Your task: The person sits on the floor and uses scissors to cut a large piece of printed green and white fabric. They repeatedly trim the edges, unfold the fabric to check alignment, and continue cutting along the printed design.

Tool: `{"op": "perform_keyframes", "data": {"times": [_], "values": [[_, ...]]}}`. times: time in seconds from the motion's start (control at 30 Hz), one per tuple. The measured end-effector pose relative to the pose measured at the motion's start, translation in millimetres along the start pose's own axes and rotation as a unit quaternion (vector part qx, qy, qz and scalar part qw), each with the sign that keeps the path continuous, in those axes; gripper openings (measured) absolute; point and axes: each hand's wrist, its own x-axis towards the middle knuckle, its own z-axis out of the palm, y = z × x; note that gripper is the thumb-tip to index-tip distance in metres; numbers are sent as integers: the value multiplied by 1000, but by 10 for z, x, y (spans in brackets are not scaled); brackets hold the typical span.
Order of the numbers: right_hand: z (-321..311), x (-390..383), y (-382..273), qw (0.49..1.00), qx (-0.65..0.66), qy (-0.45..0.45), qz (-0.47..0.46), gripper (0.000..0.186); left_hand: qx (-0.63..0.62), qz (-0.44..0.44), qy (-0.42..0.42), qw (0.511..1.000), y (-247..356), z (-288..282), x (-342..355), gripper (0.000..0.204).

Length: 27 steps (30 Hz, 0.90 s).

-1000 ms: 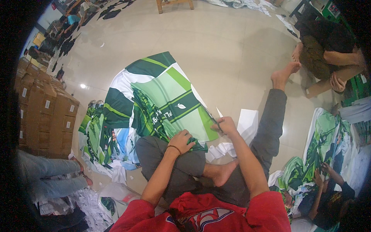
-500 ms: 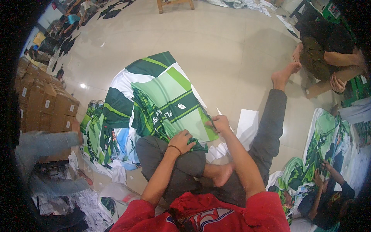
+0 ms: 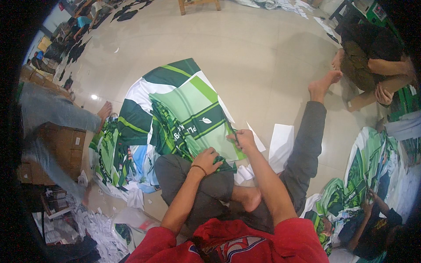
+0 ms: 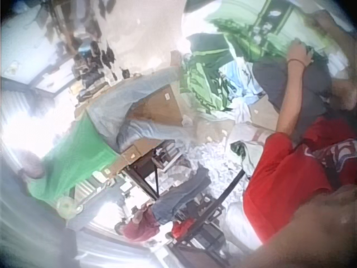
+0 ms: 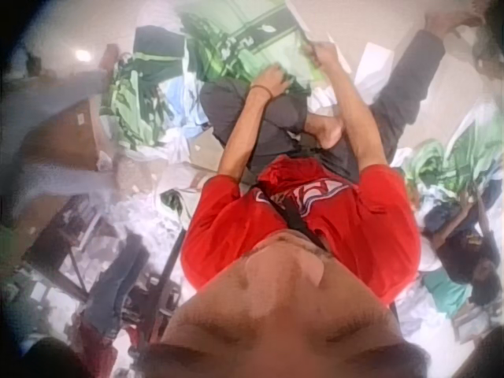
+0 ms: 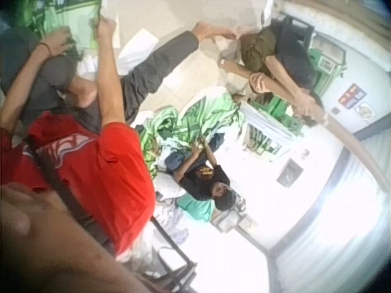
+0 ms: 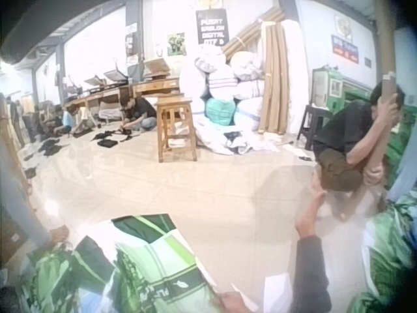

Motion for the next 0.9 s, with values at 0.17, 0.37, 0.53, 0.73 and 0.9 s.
{"op": "perform_keyframes", "data": {"times": [0.17,0.37,0.53,0.73,0.9], "values": [[102,-23,-18,1000,20,12,20,31,-5,11,32,999,-51,60,-7,35],[172,119,-62,998,62,7,-1,31,-9,7,18,1000,-22,16,-2,36],[267,144,-15,997,68,26,-6,32,-8,1,1,1000,-18,17,-4,37],[367,163,-115,996,90,26,10,31,-1,-6,-4,1000,-4,-2,1,37],[435,252,-127,995,100,25,-5,28,-3,-7,-9,1000,-13,5,9,38]]}}
